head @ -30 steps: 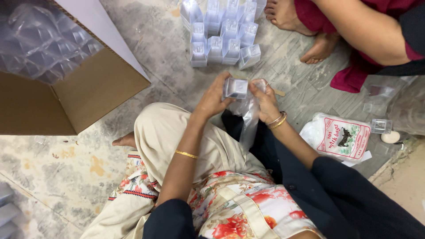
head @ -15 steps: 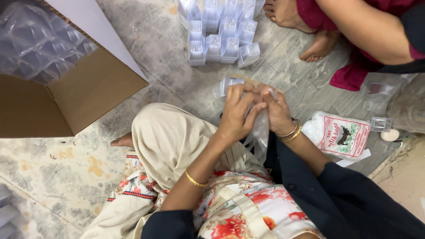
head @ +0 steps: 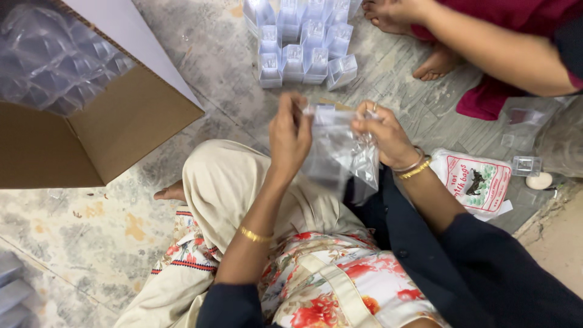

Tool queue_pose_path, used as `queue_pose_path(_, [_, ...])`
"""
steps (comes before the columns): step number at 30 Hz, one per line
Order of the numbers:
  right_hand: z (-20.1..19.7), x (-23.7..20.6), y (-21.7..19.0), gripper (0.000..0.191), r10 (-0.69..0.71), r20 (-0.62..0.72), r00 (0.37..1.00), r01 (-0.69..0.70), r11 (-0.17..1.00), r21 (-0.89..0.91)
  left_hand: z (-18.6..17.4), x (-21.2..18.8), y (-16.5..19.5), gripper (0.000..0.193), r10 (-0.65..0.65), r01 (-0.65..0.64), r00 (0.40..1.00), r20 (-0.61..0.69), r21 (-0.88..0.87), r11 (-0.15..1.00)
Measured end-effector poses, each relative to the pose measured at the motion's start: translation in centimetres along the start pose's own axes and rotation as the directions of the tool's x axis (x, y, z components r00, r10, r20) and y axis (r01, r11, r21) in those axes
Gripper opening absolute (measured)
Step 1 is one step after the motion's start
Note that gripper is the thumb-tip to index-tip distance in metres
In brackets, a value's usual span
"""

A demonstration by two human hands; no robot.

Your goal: The person sits on the floor and packs small clear plastic boxes into clear plastic bags, twisting the bags closed, and places the filled bags into a large cardboard box alongside other bagged boxes. They repeat this bagging cycle with items taken from piles on the floor.

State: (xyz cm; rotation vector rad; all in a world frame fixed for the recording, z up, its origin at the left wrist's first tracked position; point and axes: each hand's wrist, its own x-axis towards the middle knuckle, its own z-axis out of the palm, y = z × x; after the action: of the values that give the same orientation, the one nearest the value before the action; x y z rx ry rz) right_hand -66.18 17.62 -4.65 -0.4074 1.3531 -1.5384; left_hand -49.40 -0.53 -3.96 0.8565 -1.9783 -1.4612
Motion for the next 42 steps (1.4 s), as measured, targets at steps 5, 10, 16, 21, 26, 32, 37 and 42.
queue_pose_path(5, [0.0,6.3,6.2,0.01,0.025,-0.226,0.974,-0.053,0.991,-0.12,4.3,4.0,-8.7,0.017,-0.34,0.34,0.939,0.058,0.006,0.94])
queue_pose_path(10, [0.7,9.0,13.4,0.028,-0.056,-0.335,0.941,0.016,0.992,-0.121,5.3,4.3,-14.0,0.021,-0.249,0.231,0.968,0.034,0.267,0.936])
queue_pose_path(16, [-1.0,9.0,13.9,0.031,0.02,-0.39,0.92,-0.016,1.0,0.013,2.0,2.7,-10.3,0.067,0.044,0.154,0.883,0.467,-0.377,0.913])
queue_pose_path(21, [-2.4,9.1,15.6,0.038,-0.132,-0.373,0.919,0.097,0.989,-0.112,5.6,3.2,-10.1,0.084,0.116,-0.104,0.866,0.486,-0.051,0.993])
queue_pose_path(26, [-3.9,8.2,16.4,0.041,-0.039,-0.389,0.921,0.006,0.996,-0.087,7.7,4.3,-13.9,0.082,0.033,-0.186,0.804,0.593,0.198,0.962])
queue_pose_path(32, [-3.2,6.4,13.0,0.041,-0.154,-0.38,0.912,0.122,0.987,-0.108,6.6,3.0,-10.5,0.093,0.228,-0.195,0.834,0.502,-0.118,0.974])
queue_pose_path(37, [-0.7,5.8,9.3,0.022,-0.247,-0.08,0.966,0.237,0.964,-0.123,-0.1,-1.5,-4.0,0.091,0.16,-0.025,0.956,0.245,-0.479,0.878])
queue_pose_path(42, [3.3,6.4,9.8,0.017,-0.05,-0.1,0.994,0.036,0.99,-0.136,-10.9,-3.4,-0.6,0.073,-0.148,0.163,0.986,0.077,-0.618,0.769])
